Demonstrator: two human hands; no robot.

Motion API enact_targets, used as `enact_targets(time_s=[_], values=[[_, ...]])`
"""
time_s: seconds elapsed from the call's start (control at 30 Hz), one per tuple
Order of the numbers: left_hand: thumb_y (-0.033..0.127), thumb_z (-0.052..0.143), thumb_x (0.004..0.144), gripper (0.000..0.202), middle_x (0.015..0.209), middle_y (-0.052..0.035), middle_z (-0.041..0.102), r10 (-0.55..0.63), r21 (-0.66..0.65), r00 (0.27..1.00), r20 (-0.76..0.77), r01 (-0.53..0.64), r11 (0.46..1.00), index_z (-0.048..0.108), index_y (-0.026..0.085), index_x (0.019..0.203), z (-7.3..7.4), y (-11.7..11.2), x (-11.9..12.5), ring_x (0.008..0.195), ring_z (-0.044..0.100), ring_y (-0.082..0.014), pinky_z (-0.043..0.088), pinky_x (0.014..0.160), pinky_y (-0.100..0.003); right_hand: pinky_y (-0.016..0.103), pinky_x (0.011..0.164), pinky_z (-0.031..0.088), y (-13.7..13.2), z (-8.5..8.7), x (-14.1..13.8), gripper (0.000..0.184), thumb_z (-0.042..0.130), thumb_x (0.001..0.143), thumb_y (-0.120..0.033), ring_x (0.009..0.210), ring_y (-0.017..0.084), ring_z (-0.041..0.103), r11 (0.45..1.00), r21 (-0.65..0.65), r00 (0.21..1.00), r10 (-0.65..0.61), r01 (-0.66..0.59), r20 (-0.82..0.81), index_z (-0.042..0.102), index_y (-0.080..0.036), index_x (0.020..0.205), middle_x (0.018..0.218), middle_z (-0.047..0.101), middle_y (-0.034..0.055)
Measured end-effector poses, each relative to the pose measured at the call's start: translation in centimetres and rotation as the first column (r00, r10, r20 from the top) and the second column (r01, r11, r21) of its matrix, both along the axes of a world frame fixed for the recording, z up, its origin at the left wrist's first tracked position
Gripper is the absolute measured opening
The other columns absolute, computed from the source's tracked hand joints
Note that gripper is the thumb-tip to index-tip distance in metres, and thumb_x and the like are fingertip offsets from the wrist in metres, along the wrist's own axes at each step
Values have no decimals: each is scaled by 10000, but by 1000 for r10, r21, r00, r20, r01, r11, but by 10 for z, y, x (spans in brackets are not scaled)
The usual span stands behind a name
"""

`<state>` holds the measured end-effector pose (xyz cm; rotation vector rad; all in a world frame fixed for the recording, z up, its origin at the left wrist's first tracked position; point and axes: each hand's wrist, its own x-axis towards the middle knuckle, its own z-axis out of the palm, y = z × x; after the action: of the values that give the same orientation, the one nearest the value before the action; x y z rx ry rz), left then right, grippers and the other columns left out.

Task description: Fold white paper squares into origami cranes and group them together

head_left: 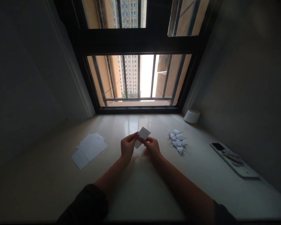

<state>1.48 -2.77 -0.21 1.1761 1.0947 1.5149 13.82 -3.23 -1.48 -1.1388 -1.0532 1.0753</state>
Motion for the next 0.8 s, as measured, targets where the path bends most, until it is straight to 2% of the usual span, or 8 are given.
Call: enact_targets(time_s=[0.27,0.47,0.63,0.8], values=[[339,735,654,326,933,-74,722,44,-10,999,26,-44,999,724,170,933,4,1,1,885,658,-234,516,795,-343,256,509,336,1,0,-2,339,780,497,-468,480,101,439,998,-58,991,-18,11,-129,636,-162,514,482,569,-15],[334,746,638,343,931,-86,721,83,-34,995,46,-82,996,723,164,935,4,6,-4,879,659,-237,522,772,-341,276,562,384,3,-2,2,386,732,567,-519,573,151,530,999,-7,998,51,-52,-34,722,-149,677,599,653,43],[346,734,654,324,928,-83,721,56,8,998,-2,-56,998,726,169,926,3,7,-5,871,656,-226,514,762,-323,312,674,421,3,-2,8,327,732,594,-484,653,189,594,998,43,996,47,-50,75,722,-165,661,665,690,58],[353,722,662,303,908,-89,718,29,-16,999,20,-28,999,724,149,886,1,9,-7,838,652,-214,504,729,-304,300,646,419,6,-7,8,317,733,602,-479,625,178,590,996,52,997,72,-74,42,702,-164,626,629,676,46]])
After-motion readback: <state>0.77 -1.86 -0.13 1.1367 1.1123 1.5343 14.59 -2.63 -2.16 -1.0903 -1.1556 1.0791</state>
